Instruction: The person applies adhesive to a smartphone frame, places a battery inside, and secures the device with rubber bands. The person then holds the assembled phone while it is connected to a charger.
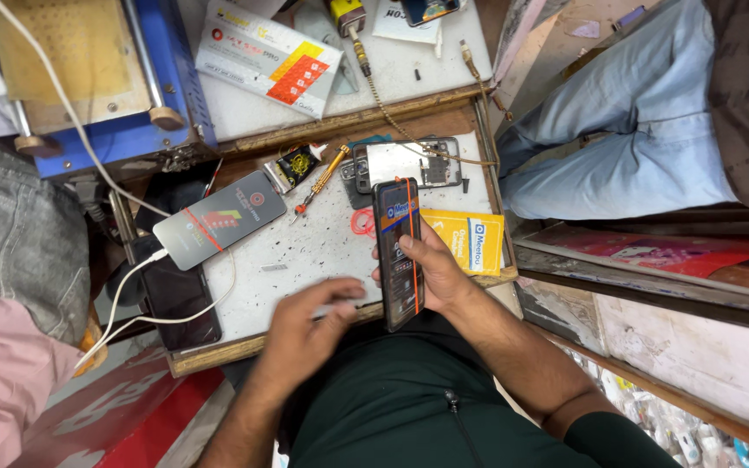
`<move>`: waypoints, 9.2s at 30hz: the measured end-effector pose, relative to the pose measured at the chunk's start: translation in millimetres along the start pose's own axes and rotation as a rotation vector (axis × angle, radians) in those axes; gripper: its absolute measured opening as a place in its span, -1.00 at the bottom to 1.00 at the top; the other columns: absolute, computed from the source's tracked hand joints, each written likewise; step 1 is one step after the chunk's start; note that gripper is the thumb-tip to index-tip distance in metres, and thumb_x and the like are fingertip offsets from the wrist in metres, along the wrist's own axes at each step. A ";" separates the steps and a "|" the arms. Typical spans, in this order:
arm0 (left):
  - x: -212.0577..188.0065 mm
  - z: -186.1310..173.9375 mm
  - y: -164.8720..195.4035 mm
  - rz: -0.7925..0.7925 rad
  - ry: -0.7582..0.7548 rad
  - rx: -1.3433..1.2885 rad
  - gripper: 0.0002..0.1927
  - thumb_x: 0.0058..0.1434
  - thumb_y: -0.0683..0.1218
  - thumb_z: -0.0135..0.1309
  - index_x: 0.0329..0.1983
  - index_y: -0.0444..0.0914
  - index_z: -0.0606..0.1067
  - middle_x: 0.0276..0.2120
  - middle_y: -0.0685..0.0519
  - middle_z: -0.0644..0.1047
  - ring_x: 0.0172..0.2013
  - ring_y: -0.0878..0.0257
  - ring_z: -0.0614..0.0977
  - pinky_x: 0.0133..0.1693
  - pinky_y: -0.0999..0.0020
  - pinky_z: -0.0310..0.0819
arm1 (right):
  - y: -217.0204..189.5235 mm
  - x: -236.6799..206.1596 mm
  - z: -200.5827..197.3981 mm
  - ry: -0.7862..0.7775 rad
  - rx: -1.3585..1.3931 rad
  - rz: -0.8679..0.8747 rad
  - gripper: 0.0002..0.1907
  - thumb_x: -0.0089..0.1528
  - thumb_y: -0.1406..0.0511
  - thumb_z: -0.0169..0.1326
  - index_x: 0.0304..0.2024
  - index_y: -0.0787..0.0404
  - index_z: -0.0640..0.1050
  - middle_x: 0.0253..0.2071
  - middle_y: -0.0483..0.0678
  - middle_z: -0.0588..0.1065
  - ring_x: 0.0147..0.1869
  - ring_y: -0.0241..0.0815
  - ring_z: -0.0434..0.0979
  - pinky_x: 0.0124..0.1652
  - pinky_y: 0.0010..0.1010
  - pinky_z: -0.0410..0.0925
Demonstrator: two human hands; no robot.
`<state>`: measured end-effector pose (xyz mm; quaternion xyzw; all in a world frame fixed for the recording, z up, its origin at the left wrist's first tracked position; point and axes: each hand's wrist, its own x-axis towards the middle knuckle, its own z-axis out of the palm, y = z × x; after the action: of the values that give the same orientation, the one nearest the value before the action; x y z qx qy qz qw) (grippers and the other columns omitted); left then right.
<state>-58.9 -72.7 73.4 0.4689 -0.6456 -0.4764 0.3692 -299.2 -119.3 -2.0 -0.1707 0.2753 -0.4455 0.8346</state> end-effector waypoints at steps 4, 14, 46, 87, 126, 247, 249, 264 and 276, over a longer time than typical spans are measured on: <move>23.6 -27.9 -1.8 -0.190 0.272 0.065 -0.80 0.35 -0.12 0.11 -0.02 -0.29 0.60 -0.26 0.02 0.71 -0.23 0.32 0.74 -0.14 0.42 0.60 | 3.7 6.0 -7.8 -0.014 0.018 -0.003 -0.42 0.35 0.23 0.17 0.36 0.15 0.27 -0.07 0.11 0.51 -0.13 -0.02 0.65 -0.14 -0.25 0.55; 64.9 -109.8 -40.4 -0.022 0.878 0.406 -0.89 0.38 -0.24 0.19 -0.06 -0.35 0.57 -0.27 -0.03 0.66 -0.31 0.27 0.72 -0.23 0.42 0.60 | 0.3 6.3 -10.9 0.041 -0.057 -0.042 -0.37 0.33 0.33 0.15 0.41 0.18 0.24 0.07 0.01 0.48 0.07 -0.19 0.59 0.00 -0.29 0.53; 74.7 -86.0 -55.8 0.236 0.771 0.654 -0.77 0.34 -0.39 0.11 0.02 -0.34 0.47 -0.17 -0.03 0.57 -0.15 0.09 0.62 -0.08 0.22 0.54 | -1.8 0.5 -14.6 -0.109 0.152 0.015 -0.39 0.31 0.34 0.19 0.33 0.12 0.22 -0.09 0.09 0.50 -0.18 -0.10 0.64 -0.22 -0.32 0.54; 57.1 20.9 -39.8 -0.375 0.040 -1.104 -0.77 0.34 -0.10 0.21 -0.09 -0.38 0.58 -0.19 -0.05 0.65 -0.17 0.21 0.66 -0.05 0.22 0.59 | -31.3 -21.3 30.1 -0.071 -0.733 -0.192 -0.31 0.31 0.32 0.15 0.41 0.32 0.18 0.13 -0.02 0.46 0.20 -0.29 0.46 0.21 -0.36 0.38; 17.3 -20.3 -59.9 -0.266 0.020 -0.318 -0.47 0.38 -0.05 0.07 0.37 -0.30 0.33 -0.08 -0.03 0.58 -0.10 0.26 0.59 -0.07 0.38 0.57 | -27.7 -22.3 52.0 -0.054 -0.702 -0.188 -0.23 0.26 0.40 0.02 0.49 0.33 0.06 0.30 0.08 0.35 0.42 -0.15 0.32 0.40 -0.22 0.20; 24.2 29.0 38.4 0.369 0.154 0.066 -0.72 0.28 -0.30 0.22 -0.03 -0.30 0.40 -0.13 -0.11 0.60 -0.14 0.01 0.73 -0.14 0.22 0.65 | -80.6 -49.5 79.5 -0.110 -0.545 0.085 -0.52 0.48 0.18 -0.04 0.27 0.46 0.43 -0.21 0.04 0.57 -0.40 -0.28 0.56 -0.32 -0.47 0.46; 23.6 29.8 42.2 0.352 0.187 0.154 -0.72 0.27 -0.29 0.22 -0.02 -0.32 0.40 -0.14 -0.12 0.58 -0.16 -0.05 0.71 -0.17 0.21 0.63 | -85.4 -50.7 88.6 -0.017 -0.659 0.010 -0.65 0.46 0.30 0.01 0.14 0.50 0.52 -0.09 0.04 0.59 -0.42 -0.32 0.51 -0.28 -0.43 0.51; 19.0 24.0 50.0 -0.253 -0.113 -0.500 -0.62 0.23 -0.15 0.27 0.06 -0.35 0.45 -0.21 0.08 0.60 -0.19 0.40 0.60 -0.10 0.43 0.58 | -89.0 -33.4 94.6 -0.175 -1.339 -0.705 -0.45 0.51 0.04 -0.28 -0.26 0.33 0.52 -0.45 -0.03 0.50 -0.43 -0.18 0.56 -0.37 -0.40 0.37; 10.3 19.1 21.1 -0.262 -0.136 -0.616 -0.59 0.28 -0.18 0.21 0.16 -0.35 0.42 -0.09 0.06 0.59 -0.07 0.37 0.59 0.03 0.38 0.54 | -48.5 -17.8 63.2 -0.072 -1.226 -0.692 -0.38 0.55 -0.03 -0.32 -0.31 0.31 0.45 -0.41 -0.08 0.43 -0.38 -0.23 0.41 -0.31 -0.44 0.28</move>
<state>-84.8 -75.2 88.7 0.3813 -0.4287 -0.7226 0.3855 -300.1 -128.3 79.2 -0.7025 0.3789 -0.4441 0.4071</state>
